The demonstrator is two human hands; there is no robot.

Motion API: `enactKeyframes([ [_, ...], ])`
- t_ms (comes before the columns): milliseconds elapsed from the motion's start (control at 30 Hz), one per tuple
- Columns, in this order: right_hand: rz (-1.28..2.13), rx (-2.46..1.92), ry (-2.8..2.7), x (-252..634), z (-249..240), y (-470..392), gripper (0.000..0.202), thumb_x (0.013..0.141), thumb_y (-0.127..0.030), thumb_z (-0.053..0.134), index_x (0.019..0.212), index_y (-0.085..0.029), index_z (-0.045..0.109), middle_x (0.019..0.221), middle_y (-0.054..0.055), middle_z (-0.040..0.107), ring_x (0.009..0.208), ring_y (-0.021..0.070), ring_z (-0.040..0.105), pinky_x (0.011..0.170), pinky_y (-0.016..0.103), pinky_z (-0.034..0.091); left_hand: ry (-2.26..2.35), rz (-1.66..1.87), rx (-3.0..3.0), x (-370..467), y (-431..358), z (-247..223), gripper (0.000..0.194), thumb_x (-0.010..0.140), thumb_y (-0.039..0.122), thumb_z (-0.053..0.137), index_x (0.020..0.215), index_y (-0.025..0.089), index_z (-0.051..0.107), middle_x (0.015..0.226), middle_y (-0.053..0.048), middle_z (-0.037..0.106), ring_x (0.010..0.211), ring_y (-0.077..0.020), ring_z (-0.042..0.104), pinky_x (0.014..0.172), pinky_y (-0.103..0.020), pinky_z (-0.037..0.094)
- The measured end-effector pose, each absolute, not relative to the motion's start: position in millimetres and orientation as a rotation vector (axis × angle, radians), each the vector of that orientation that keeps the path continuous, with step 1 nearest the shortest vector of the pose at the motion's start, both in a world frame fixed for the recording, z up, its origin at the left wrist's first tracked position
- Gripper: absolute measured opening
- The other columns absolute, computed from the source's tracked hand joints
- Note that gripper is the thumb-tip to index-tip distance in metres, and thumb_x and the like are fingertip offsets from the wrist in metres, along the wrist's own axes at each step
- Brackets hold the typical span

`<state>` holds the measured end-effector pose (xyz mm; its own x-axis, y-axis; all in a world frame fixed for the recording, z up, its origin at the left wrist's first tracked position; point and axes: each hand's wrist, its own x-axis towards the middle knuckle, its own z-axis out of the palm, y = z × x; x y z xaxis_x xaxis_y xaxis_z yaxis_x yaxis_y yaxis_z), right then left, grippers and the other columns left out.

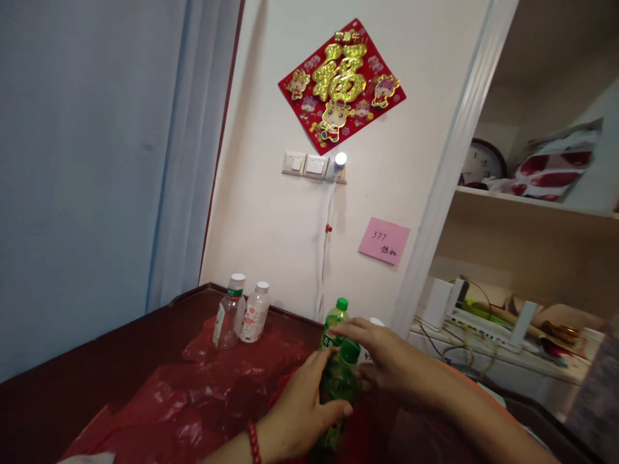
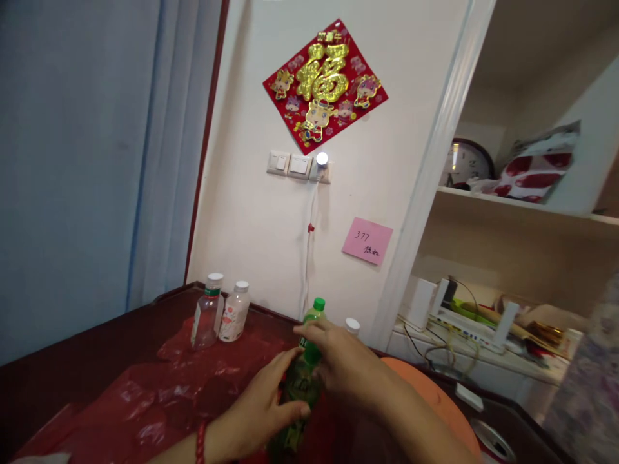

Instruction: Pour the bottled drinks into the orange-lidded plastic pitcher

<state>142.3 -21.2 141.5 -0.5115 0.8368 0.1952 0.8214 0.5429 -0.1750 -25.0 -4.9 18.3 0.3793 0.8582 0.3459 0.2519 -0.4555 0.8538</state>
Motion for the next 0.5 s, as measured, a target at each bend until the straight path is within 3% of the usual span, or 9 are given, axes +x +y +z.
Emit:
enactKeyframes([
  [67,0.065,-1.477,-2.46,140.9,142.9,-21.9,0.057,0.074,-0.019,0.069,0.129,-0.024,0.055,0.126,0.008,0.062,0.107,0.0204,0.061,0.089,0.03,0.046,0.943,1.074,1.931,-25.4,-7.0,21.3,0.072,0.069,0.016,0.069,0.137,0.022,0.047,0.14,-0.009,0.052,0.129,-0.0285,0.046,0.112,-0.042,0.033],
  [167,-0.015,-1.652,-2.336,135.1,141.7,-22.5,0.029,0.086,-0.041,0.058,0.095,-0.015,0.068,0.091,0.015,0.07,0.084,0.0303,0.065,0.073,0.042,0.047,0.869,1.102,1.963,-25.7,-8.7,23.8,0.066,0.07,0.014,0.067,0.133,0.025,0.05,0.134,-0.006,0.057,0.124,-0.0264,0.05,0.109,-0.039,0.038],
  [233,-0.017,-1.662,-2.32,132.5,139.7,-21.9,0.022,0.086,-0.035,0.058,0.08,-0.017,0.067,0.08,0.013,0.069,0.078,0.0291,0.065,0.069,0.04,0.045,0.861,1.105,1.971,-25.6,-8.4,23.3,0.066,0.071,0.015,0.067,0.133,0.026,0.049,0.134,-0.005,0.057,0.125,-0.0262,0.05,0.109,-0.04,0.037],
  [300,0.033,-1.579,-2.352,132.7,138.5,-20.5,0.007,0.081,-0.02,0.061,0.083,-0.02,0.068,0.087,0.009,0.069,0.08,0.0232,0.064,0.07,0.034,0.045,0.891,1.095,1.971,-25.4,-7.3,21.5,0.069,0.071,0.016,0.068,0.136,0.026,0.047,0.137,-0.006,0.055,0.126,-0.0271,0.048,0.111,-0.041,0.036],
  [400,0.095,-1.449,-2.359,137.1,141.6,-20.2,0.029,0.076,-0.004,0.058,0.095,-0.023,0.068,0.1,0.004,0.067,0.09,0.0174,0.062,0.077,0.028,0.045,0.925,1.078,1.969,-25.3,-5.0,18.5,0.071,0.071,0.017,0.067,0.138,0.025,0.045,0.139,-0.007,0.052,0.128,-0.0282,0.047,0.112,-0.043,0.035],
  [500,0.086,-1.372,-2.3,142.2,148.3,-28.0,0.035,0.078,-0.001,0.051,0.103,-0.022,0.064,0.107,0.006,0.064,0.098,0.0176,0.059,0.085,0.03,0.045,0.948,1.071,1.963,-25.3,-2.7,16.6,0.073,0.072,0.019,0.068,0.14,0.025,0.043,0.142,-0.007,0.05,0.13,-0.0285,0.046,0.112,-0.043,0.034],
])
